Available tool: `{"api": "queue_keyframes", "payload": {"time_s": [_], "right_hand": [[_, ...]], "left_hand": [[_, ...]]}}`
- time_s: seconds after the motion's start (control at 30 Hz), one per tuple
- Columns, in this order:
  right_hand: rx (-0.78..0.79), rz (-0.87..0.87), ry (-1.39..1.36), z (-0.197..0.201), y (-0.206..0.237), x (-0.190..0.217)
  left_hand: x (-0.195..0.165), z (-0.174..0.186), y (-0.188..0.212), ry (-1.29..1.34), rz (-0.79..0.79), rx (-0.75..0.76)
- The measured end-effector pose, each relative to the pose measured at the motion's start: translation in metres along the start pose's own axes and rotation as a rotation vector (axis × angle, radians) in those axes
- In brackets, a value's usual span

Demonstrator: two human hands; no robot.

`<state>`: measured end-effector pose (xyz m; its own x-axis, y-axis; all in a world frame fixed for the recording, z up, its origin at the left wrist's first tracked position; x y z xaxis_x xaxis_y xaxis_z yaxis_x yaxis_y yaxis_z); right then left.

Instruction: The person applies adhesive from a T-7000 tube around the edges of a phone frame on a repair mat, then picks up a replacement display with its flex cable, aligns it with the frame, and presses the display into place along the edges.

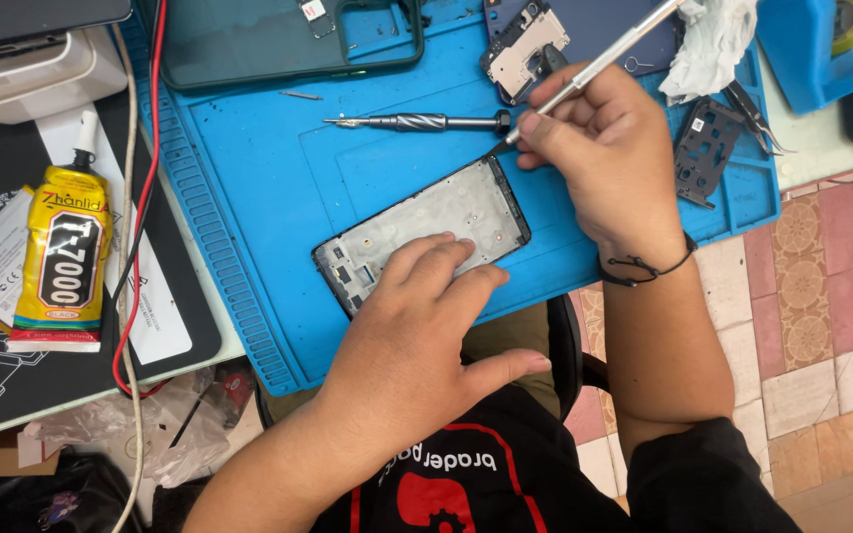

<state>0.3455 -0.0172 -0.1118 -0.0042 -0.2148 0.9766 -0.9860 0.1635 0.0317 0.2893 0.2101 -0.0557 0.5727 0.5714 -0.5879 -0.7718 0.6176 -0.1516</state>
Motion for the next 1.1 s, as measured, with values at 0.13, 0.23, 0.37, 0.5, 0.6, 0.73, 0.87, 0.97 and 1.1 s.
{"api": "queue_keyframes", "payload": {"time_s": [0.13,0.23,0.37,0.5,0.6,0.73,0.87,0.97,1.1], "right_hand": [[0.004,0.004,0.004,-0.002,-0.001,0.000],[0.007,-0.001,-0.016,-0.004,-0.002,-0.001],[0.002,0.026,-0.076,-0.005,0.000,-0.002],[0.033,0.061,-0.024,-0.003,0.002,-0.002],[0.037,0.043,0.005,-0.002,0.002,-0.002],[0.039,0.048,0.022,-0.001,0.002,-0.002],[0.042,0.051,-0.023,0.004,0.006,0.000],[0.026,0.052,-0.047,0.008,0.008,0.001],[0.024,0.056,-0.008,0.009,0.010,-0.003]], "left_hand": [[0.002,0.002,0.000,-0.004,0.007,0.000],[0.004,0.004,0.001,-0.017,0.000,-0.007],[0.005,0.006,0.002,-0.004,0.006,-0.006],[0.005,0.004,0.001,-0.004,0.002,-0.017],[0.003,0.002,0.001,-0.004,0.001,-0.019],[0.001,0.000,0.000,0.009,0.003,-0.014],[0.000,-0.001,0.001,0.001,0.004,-0.006],[-0.001,-0.002,0.002,-0.006,0.007,-0.010],[-0.003,-0.005,0.003,-0.005,0.006,-0.011]]}}
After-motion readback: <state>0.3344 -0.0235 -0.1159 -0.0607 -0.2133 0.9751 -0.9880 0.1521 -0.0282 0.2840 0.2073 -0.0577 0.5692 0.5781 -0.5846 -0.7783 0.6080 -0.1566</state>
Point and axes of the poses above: each hand's wrist, its own y-axis away from the middle knuckle, its own z-axis out of the back of the hand, x = y × z, the point moved 1 cm from there along -y, towards the middle knuckle, and after that the axes turned 12 degrees about -y, right-handed, at the moved point
